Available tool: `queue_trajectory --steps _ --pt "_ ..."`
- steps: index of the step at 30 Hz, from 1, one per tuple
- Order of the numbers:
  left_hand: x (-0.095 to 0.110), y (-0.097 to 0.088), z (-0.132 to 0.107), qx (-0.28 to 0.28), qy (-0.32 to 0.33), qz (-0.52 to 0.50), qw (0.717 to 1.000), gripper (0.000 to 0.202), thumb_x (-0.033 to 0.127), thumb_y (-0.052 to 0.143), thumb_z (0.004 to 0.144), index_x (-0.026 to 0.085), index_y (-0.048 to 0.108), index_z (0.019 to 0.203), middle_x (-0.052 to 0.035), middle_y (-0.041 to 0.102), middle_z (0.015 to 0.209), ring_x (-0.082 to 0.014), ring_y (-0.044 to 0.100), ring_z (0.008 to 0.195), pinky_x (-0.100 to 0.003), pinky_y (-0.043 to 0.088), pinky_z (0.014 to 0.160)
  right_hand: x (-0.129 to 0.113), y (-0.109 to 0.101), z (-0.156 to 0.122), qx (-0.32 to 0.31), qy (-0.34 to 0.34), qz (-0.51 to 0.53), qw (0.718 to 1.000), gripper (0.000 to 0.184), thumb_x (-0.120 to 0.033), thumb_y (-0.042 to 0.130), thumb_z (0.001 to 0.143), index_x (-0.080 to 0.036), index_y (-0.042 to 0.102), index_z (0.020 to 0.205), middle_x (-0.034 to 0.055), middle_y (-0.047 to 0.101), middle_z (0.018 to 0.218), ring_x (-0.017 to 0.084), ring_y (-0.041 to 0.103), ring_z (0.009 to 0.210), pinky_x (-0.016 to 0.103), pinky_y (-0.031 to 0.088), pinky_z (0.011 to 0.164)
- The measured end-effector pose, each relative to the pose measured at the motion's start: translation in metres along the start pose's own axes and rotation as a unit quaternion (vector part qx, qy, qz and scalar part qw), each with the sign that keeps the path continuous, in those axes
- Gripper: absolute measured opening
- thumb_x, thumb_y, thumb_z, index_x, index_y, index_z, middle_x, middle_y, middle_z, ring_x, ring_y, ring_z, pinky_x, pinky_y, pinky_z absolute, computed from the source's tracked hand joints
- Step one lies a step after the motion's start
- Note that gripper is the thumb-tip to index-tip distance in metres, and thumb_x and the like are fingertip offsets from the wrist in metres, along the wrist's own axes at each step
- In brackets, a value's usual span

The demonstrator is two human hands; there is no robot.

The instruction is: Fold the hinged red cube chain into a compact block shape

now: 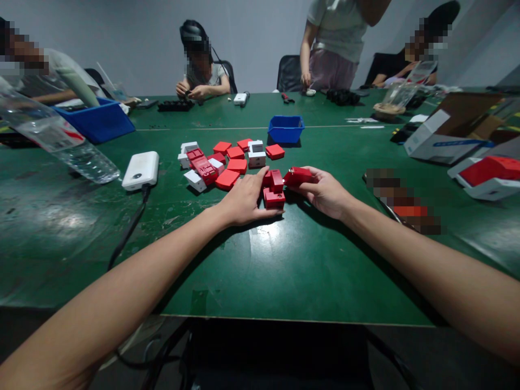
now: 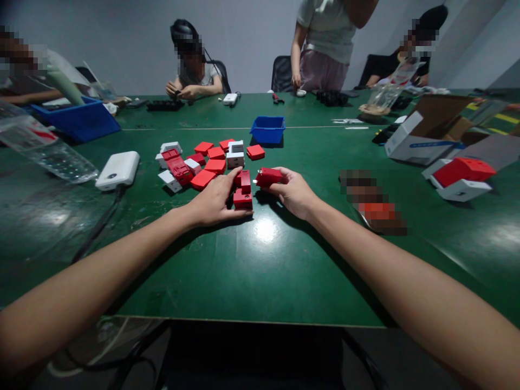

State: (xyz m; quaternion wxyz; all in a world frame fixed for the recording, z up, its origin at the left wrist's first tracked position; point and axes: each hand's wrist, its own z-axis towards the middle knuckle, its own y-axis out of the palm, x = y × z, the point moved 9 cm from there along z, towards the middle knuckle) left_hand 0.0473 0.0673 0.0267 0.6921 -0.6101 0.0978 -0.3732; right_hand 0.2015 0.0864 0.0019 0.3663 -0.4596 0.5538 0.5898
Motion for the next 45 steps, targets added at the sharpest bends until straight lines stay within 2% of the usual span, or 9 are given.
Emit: queue_trajectory --steps 6,9,13,16,21,26,30,37,45 --pt "0.0009 0.0000 0.0005 -0.002 0.002 0.003 1.000 0.108 0.069 0.066 0.075 0.008 0.020 0.152 -0.0257 0.051 0.141 -0.0398 0.054 0.122 -0.054 0.042 0.104 0.0008 -0.0036 0.0004 0.032 0.028 0.015 0.999 0.031 0.004 0.056 0.052 -0.019 0.060 0.072 -0.0012 0.068 0.071 0.013 0.064 0.070 0.026 0.059 0.068" --pt "0.0014 -0.0005 0.0004 -0.002 0.002 0.003 1.000 0.108 0.068 0.066 0.076 0.007 0.020 0.152 -0.0265 0.051 0.140 -0.0397 0.054 0.122 -0.055 0.042 0.103 0.0021 -0.0054 0.0003 0.040 0.050 0.025 0.998 0.031 0.001 0.054 0.053 -0.019 0.059 0.077 0.0001 0.067 0.071 0.013 0.061 0.065 0.023 0.054 0.057" --pt "0.0015 -0.0008 0.0000 -0.003 0.001 0.000 1.000 0.107 0.067 0.066 0.076 0.009 0.020 0.153 -0.0263 0.051 0.140 -0.0398 0.053 0.123 -0.056 0.041 0.104 0.0016 -0.0008 -0.0005 0.009 0.065 0.042 0.997 0.033 -0.006 0.054 0.056 -0.019 0.059 0.085 0.0012 0.065 0.069 0.012 0.057 0.055 0.023 0.046 0.048" --pt "0.0011 -0.0007 0.0001 -0.004 0.000 -0.001 1.000 0.108 0.068 0.065 0.075 0.008 0.020 0.153 -0.0266 0.051 0.140 -0.0397 0.053 0.123 -0.055 0.041 0.104 0.0026 0.0004 -0.0014 0.002 0.084 0.062 0.995 0.024 -0.012 0.055 0.063 -0.020 0.059 0.085 0.0006 0.063 0.065 0.013 0.055 0.051 0.024 0.044 0.046" --pt "0.0003 -0.0004 0.0003 -0.004 -0.003 0.000 1.000 0.107 0.068 0.066 0.075 0.010 0.020 0.153 -0.0256 0.052 0.139 -0.0393 0.054 0.123 -0.055 0.041 0.103 0.0038 -0.0023 -0.0014 0.019 0.094 0.065 0.993 0.004 -0.020 0.060 0.073 -0.019 0.058 0.076 -0.0001 0.060 0.063 0.013 0.052 0.051 0.025 0.043 0.046" --pt "0.0010 -0.0010 0.0001 -0.003 0.001 0.002 1.000 0.107 0.067 0.066 0.076 0.010 0.020 0.153 -0.0252 0.051 0.142 -0.0396 0.054 0.123 -0.055 0.041 0.103 -0.0003 0.0000 -0.0017 0.005 0.043 0.033 0.999 0.024 -0.016 0.076 0.066 -0.020 0.062 0.085 -0.0014 0.065 0.074 0.010 0.055 0.059 0.023 0.045 0.053" --pt "0.0010 -0.0004 0.0001 -0.008 -0.001 0.007 1.000 0.109 0.067 0.066 0.076 0.004 0.020 0.153 -0.0275 0.050 0.142 -0.0406 0.053 0.124 -0.054 0.041 0.105 -0.0028 0.0022 -0.0024 -0.003 0.009 -0.004 1.000 0.036 -0.012 0.083 0.055 -0.020 0.063 0.084 -0.0009 0.070 0.081 0.012 0.061 0.069 0.024 0.047 0.061" --pt "0.0014 -0.0009 0.0006 0.003 0.002 0.003 1.000 0.106 0.067 0.067 0.075 0.010 0.022 0.153 -0.0249 0.050 0.143 -0.0397 0.054 0.124 -0.054 0.041 0.105 -0.0032 0.0016 -0.0019 -0.020 -0.009 -0.047 0.999 0.032 -0.007 0.078 0.054 -0.020 0.068 0.081 0.0003 0.072 0.083 0.014 0.065 0.079 0.028 0.051 0.073" --pt "0.0004 -0.0001 0.0006 0.000 0.000 -0.002 1.000 0.106 0.067 0.066 0.075 0.010 0.021 0.153 -0.0258 0.048 0.145 -0.0405 0.052 0.126 -0.056 0.041 0.105 -0.0049 0.0029 -0.0020 -0.030 -0.024 -0.062 0.997 0.033 -0.007 0.076 0.054 -0.019 0.071 0.084 0.0016 0.073 0.088 0.014 0.064 0.078 0.026 0.049 0.068"
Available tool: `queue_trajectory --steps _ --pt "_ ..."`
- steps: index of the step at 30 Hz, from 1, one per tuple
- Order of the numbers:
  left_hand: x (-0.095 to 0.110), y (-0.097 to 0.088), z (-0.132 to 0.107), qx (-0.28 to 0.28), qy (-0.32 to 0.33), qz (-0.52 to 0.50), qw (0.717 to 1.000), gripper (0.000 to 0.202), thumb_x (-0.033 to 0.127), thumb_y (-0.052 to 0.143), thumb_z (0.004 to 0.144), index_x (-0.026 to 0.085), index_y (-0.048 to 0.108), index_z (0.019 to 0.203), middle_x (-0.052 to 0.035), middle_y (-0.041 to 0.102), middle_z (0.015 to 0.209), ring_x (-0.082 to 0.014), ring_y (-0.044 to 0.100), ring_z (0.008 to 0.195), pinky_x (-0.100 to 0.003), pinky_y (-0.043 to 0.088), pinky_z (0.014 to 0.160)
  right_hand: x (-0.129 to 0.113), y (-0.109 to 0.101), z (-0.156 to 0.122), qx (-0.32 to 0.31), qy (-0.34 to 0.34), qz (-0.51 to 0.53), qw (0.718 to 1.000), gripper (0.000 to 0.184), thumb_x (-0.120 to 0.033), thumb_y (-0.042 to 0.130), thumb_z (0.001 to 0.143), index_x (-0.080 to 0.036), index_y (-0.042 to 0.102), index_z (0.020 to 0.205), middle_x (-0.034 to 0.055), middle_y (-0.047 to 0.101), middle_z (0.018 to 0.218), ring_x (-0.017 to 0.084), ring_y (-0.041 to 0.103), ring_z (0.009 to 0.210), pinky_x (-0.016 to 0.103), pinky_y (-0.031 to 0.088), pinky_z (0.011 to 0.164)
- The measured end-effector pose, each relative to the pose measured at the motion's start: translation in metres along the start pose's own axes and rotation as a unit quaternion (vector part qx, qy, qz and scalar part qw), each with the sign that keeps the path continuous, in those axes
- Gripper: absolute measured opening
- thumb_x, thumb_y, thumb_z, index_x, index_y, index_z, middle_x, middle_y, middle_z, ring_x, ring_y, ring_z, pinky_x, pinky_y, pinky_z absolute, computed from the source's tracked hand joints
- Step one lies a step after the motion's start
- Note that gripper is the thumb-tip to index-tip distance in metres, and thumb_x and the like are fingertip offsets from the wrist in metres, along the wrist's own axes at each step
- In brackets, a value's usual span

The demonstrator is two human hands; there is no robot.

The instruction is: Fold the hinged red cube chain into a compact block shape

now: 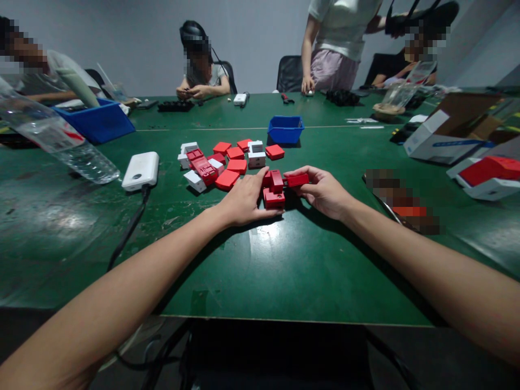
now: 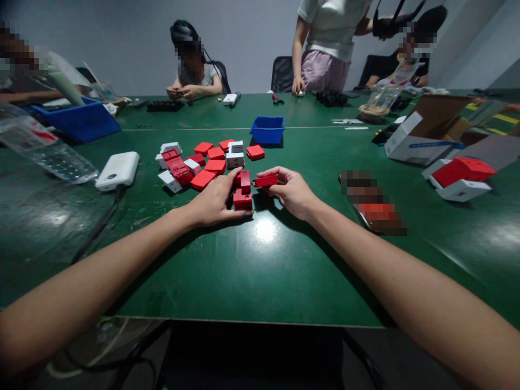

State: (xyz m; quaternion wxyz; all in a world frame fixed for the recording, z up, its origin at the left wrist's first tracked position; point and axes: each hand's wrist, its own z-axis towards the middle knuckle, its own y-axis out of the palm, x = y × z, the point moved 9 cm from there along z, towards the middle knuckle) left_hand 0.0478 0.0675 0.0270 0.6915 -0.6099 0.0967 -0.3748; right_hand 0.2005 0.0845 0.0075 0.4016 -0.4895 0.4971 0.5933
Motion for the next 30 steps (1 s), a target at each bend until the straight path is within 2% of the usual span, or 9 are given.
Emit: queue_trajectory --steps 4,7,11,14,17,21,26,30 --pt "0.000 0.000 0.000 -0.002 0.000 0.003 1.000 0.108 0.069 0.065 0.075 0.007 0.021 0.152 -0.0265 0.050 0.142 -0.0410 0.053 0.125 -0.054 0.042 0.105 0.001 -0.001 0.000 0.012 0.004 0.001 1.000 0.034 -0.007 0.076 0.053 -0.020 0.070 0.084 0.0005 0.072 0.084 0.013 0.063 0.073 0.025 0.046 0.063" --pt "0.000 0.000 0.000 -0.003 0.001 0.003 1.000 0.109 0.069 0.064 0.075 0.006 0.020 0.152 -0.0267 0.051 0.140 -0.0404 0.053 0.124 -0.054 0.041 0.105 -0.001 -0.001 -0.001 0.023 -0.019 -0.007 1.000 0.034 -0.010 0.078 0.055 -0.020 0.068 0.086 -0.0004 0.071 0.083 0.012 0.060 0.070 0.024 0.043 0.060" --pt "0.000 0.000 -0.001 0.001 0.002 -0.004 1.000 0.109 0.068 0.065 0.075 0.007 0.020 0.153 -0.0269 0.050 0.142 -0.0405 0.052 0.126 -0.055 0.041 0.105 -0.004 -0.002 -0.001 0.042 -0.057 -0.062 0.996 0.034 -0.022 0.083 0.060 -0.019 0.063 0.087 -0.0017 0.069 0.082 0.010 0.054 0.062 0.024 0.039 0.054" --pt "-0.001 0.000 -0.001 0.002 0.001 -0.006 1.000 0.108 0.068 0.065 0.075 0.008 0.021 0.153 -0.0264 0.050 0.142 -0.0406 0.053 0.126 -0.056 0.041 0.105 -0.004 -0.001 -0.002 0.042 -0.065 -0.102 0.992 0.033 -0.026 0.082 0.064 -0.019 0.061 0.088 -0.0018 0.067 0.078 0.010 0.053 0.060 0.025 0.039 0.054" --pt "-0.001 0.000 0.000 0.002 0.000 -0.002 1.000 0.109 0.069 0.065 0.075 0.007 0.021 0.152 -0.0266 0.049 0.143 -0.0406 0.052 0.126 -0.055 0.041 0.106 -0.011 -0.003 -0.003 0.056 -0.100 -0.167 0.979 0.029 -0.026 0.080 0.066 -0.019 0.063 0.088 0.0010 0.068 0.083 0.014 0.058 0.070 0.027 0.043 0.061" --pt "-0.001 0.000 0.000 -0.001 -0.002 0.002 1.000 0.110 0.069 0.065 0.074 0.005 0.021 0.152 -0.0269 0.049 0.143 -0.0404 0.053 0.125 -0.054 0.041 0.106 -0.024 -0.009 -0.004 0.087 -0.165 -0.223 0.957 0.022 -0.026 0.077 0.067 -0.019 0.062 0.081 0.0075 0.071 0.103 0.020 0.063 0.091 0.030 0.047 0.070" --pt "0.000 0.000 -0.001 0.000 0.000 0.000 1.000 0.109 0.068 0.066 0.075 0.008 0.020 0.153 -0.0266 0.049 0.143 -0.0405 0.052 0.126 -0.055 0.041 0.105 -0.019 -0.013 -0.001 0.095 -0.135 -0.207 0.964 0.032 -0.032 0.081 0.065 -0.022 0.053 0.079 -0.0018 0.064 0.071 0.014 0.055 0.062 0.026 0.042 0.056" --pt "-0.001 0.000 -0.001 0.005 0.004 -0.002 1.000 0.107 0.068 0.066 0.075 0.012 0.020 0.153 -0.0251 0.050 0.143 -0.0404 0.052 0.126 -0.056 0.040 0.105 -0.018 -0.003 -0.003 0.062 -0.120 -0.190 0.972 0.035 -0.041 0.081 0.069 -0.021 0.056 0.083 -0.0024 0.063 0.071 0.013 0.056 0.059 0.026 0.043 0.054"
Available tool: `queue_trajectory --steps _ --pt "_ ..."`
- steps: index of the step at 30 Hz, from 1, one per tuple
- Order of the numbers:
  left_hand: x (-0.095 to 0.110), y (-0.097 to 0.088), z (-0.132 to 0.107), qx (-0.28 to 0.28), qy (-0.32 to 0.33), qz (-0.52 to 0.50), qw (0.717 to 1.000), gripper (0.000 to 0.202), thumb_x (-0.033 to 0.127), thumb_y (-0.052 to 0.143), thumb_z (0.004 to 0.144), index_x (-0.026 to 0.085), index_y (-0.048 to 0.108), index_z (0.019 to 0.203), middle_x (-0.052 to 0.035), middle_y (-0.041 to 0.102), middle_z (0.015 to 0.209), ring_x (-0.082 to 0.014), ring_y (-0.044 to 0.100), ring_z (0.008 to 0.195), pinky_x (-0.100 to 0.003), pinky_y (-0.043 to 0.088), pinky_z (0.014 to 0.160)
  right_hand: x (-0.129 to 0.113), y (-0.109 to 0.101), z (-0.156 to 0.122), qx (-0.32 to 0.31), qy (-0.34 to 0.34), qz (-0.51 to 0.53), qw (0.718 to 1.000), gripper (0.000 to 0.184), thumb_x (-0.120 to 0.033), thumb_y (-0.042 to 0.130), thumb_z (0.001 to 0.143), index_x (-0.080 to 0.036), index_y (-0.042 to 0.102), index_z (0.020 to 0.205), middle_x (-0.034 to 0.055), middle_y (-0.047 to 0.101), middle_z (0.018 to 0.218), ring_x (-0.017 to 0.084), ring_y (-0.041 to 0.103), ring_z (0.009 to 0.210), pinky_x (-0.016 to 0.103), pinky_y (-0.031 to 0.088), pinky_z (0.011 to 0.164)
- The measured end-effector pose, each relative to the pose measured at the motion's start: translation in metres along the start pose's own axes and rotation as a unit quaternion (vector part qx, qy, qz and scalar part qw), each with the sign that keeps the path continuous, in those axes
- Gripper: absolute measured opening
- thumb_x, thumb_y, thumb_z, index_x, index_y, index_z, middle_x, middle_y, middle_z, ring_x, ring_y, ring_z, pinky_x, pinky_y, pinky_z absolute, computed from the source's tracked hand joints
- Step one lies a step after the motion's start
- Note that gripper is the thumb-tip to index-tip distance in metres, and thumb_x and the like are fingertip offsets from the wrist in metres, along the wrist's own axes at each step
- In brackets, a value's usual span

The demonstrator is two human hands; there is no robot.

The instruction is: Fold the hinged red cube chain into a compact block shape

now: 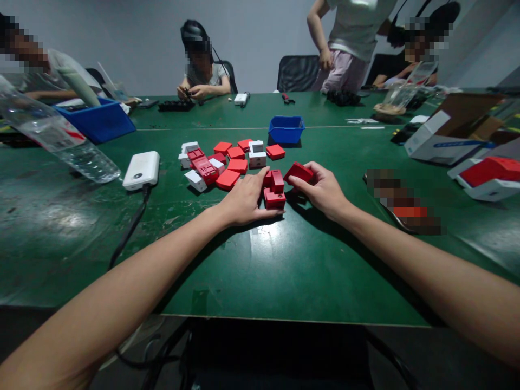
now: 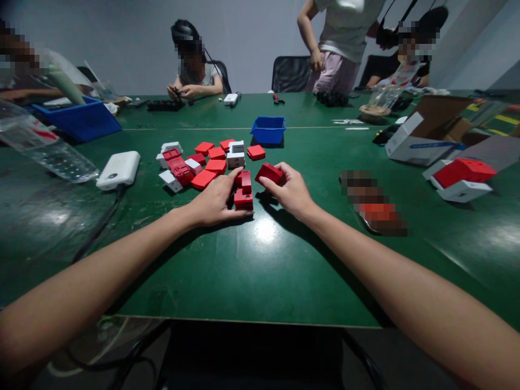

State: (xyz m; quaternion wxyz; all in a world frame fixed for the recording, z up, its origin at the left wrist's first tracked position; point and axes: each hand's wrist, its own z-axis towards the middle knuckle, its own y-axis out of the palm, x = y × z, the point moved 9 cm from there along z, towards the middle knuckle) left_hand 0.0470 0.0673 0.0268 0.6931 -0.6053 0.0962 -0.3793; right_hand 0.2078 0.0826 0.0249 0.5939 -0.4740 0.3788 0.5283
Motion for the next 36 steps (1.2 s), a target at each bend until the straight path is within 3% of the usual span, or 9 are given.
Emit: queue_trajectory --steps 8,15,19,24,28,36 --pt "0.001 0.000 0.000 -0.006 -0.001 0.005 1.000 0.107 0.068 0.065 0.076 0.008 0.020 0.152 -0.0261 0.050 0.142 -0.0401 0.053 0.125 -0.054 0.042 0.105 0.003 0.002 0.002 -0.017 -0.003 0.044 0.999 0.035 -0.029 0.086 0.058 -0.019 0.072 0.089 0.0023 0.074 0.085 0.018 0.067 0.076 0.033 0.052 0.074" --pt "0.001 -0.001 0.000 -0.001 0.004 0.008 1.000 0.107 0.068 0.065 0.076 0.007 0.021 0.152 -0.0266 0.050 0.142 -0.0402 0.054 0.125 -0.055 0.042 0.104 0.010 0.006 -0.001 -0.024 0.042 0.097 0.994 0.036 -0.028 0.087 0.059 -0.021 0.079 0.094 0.0022 0.078 0.087 0.018 0.069 0.074 0.033 0.055 0.074" --pt "0.000 0.000 0.000 -0.003 -0.001 0.003 1.000 0.108 0.069 0.065 0.075 0.007 0.020 0.152 -0.0270 0.050 0.142 -0.0405 0.053 0.126 -0.056 0.042 0.104 0.011 0.007 -0.002 -0.033 0.057 0.093 0.993 0.041 -0.028 0.086 0.062 -0.020 0.078 0.101 0.0019 0.077 0.084 0.016 0.067 0.063 0.033 0.054 0.065" --pt "0.000 0.001 0.000 -0.004 -0.005 -0.001 1.000 0.108 0.068 0.066 0.075 0.009 0.021 0.152 -0.0267 0.050 0.143 -0.0404 0.052 0.127 -0.055 0.041 0.105 0.011 0.004 -0.001 -0.031 0.073 0.112 0.991 0.052 -0.022 0.087 0.059 -0.021 0.074 0.109 0.0025 0.076 0.094 0.016 0.069 0.074 0.033 0.055 0.073" --pt "0.000 0.000 0.000 -0.002 -0.003 0.000 1.000 0.107 0.067 0.067 0.075 0.011 0.020 0.153 -0.0256 0.049 0.145 -0.0409 0.051 0.128 -0.056 0.041 0.105 0.016 0.003 -0.001 -0.034 0.108 0.135 0.984 0.059 -0.030 0.089 0.060 -0.021 0.068 0.114 0.0034 0.075 0.096 0.015 0.067 0.076 0.031 0.054 0.072" --pt "0.000 0.000 0.000 -0.007 -0.007 0.001 1.000 0.109 0.069 0.065 0.075 0.006 0.021 0.153 -0.0270 0.045 0.147 -0.0415 0.050 0.130 -0.055 0.040 0.107 0.021 0.008 -0.001 -0.060 0.115 0.144 0.981 0.060 -0.031 0.091 0.058 -0.022 0.064 0.112 0.0030 0.073 0.098 0.018 0.069 0.088 0.038 0.055 0.092"
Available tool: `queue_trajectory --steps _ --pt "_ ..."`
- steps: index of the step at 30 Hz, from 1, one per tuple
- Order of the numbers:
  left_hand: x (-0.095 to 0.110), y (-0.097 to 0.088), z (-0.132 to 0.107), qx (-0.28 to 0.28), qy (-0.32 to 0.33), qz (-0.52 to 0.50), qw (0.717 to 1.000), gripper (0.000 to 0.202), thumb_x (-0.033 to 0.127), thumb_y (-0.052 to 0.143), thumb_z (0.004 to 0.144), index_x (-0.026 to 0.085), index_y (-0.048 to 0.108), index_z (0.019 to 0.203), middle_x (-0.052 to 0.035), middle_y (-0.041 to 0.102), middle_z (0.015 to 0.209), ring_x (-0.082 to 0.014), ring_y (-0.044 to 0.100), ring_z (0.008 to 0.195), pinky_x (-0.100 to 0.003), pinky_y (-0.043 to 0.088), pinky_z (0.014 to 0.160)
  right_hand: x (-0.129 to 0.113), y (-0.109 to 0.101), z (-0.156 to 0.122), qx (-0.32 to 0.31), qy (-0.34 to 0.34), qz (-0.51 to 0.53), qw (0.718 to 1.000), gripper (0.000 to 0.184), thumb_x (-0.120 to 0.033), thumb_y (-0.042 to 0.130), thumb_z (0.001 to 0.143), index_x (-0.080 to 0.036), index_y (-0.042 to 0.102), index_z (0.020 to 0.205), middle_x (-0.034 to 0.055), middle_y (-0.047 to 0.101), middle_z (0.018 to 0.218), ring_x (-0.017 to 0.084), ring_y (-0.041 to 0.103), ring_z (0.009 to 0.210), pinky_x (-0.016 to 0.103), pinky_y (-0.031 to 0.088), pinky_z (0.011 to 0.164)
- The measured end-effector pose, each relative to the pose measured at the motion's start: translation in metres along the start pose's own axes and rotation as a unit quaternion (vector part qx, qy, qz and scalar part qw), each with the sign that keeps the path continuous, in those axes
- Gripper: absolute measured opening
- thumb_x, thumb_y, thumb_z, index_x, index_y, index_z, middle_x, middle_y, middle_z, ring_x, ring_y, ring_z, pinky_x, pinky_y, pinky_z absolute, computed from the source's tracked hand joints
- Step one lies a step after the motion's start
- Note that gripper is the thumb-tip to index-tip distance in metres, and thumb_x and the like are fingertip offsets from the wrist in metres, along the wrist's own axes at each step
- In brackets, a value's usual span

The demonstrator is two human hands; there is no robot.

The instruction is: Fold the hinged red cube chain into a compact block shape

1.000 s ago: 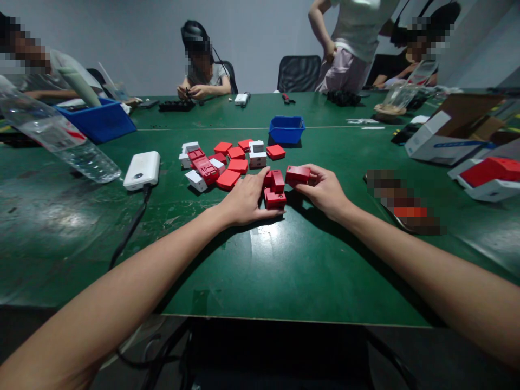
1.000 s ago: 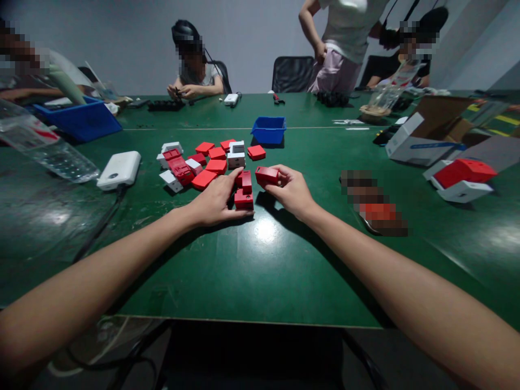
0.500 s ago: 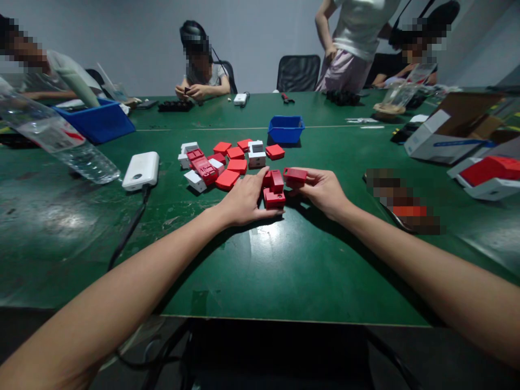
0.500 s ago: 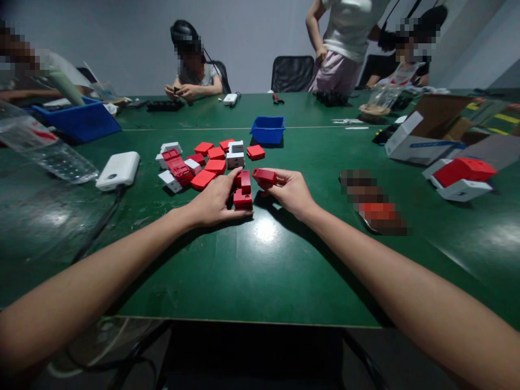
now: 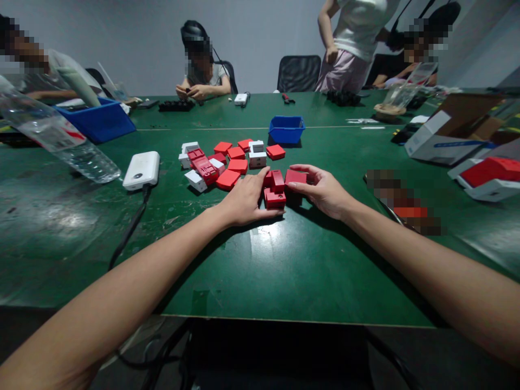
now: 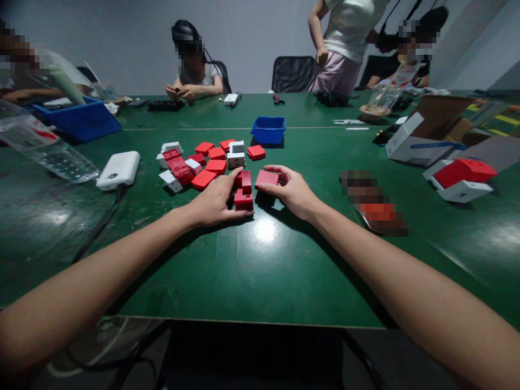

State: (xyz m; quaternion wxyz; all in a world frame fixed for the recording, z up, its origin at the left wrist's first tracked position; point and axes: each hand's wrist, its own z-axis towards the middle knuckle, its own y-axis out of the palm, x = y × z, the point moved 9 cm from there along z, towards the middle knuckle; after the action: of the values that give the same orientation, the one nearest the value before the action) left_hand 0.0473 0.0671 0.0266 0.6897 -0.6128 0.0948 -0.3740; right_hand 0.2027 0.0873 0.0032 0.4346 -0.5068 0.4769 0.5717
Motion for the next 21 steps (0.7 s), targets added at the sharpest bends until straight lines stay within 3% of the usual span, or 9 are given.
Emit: queue_trajectory --steps 7,12,21 --pt "0.001 -0.001 0.000 0.001 0.000 0.000 1.000 0.107 0.067 0.067 0.075 0.010 0.021 0.152 -0.0257 0.049 0.145 -0.0405 0.052 0.126 -0.056 0.041 0.105 0.001 -0.003 0.002 0.001 -0.017 -0.025 1.000 0.065 -0.024 0.090 0.055 -0.022 0.062 0.113 0.0054 0.071 0.106 0.020 0.069 0.094 0.038 0.057 0.090" --pt "0.002 -0.002 0.000 0.000 -0.002 -0.007 1.000 0.108 0.066 0.068 0.075 0.006 0.021 0.152 -0.0282 0.050 0.142 -0.0405 0.053 0.125 -0.055 0.041 0.104 -0.004 -0.004 -0.001 0.024 -0.035 -0.064 0.997 0.065 -0.022 0.089 0.053 -0.020 0.063 0.112 0.0051 0.072 0.100 0.021 0.069 0.090 0.038 0.057 0.086" --pt "0.001 -0.001 0.000 0.003 0.003 0.006 1.000 0.108 0.068 0.065 0.075 0.006 0.021 0.152 -0.0269 0.051 0.141 -0.0400 0.054 0.123 -0.054 0.042 0.103 -0.019 0.012 -0.007 -0.033 -0.098 -0.115 0.988 0.060 -0.019 0.082 0.060 -0.024 0.062 0.116 0.0039 0.071 0.106 0.022 0.068 0.095 0.038 0.055 0.087"
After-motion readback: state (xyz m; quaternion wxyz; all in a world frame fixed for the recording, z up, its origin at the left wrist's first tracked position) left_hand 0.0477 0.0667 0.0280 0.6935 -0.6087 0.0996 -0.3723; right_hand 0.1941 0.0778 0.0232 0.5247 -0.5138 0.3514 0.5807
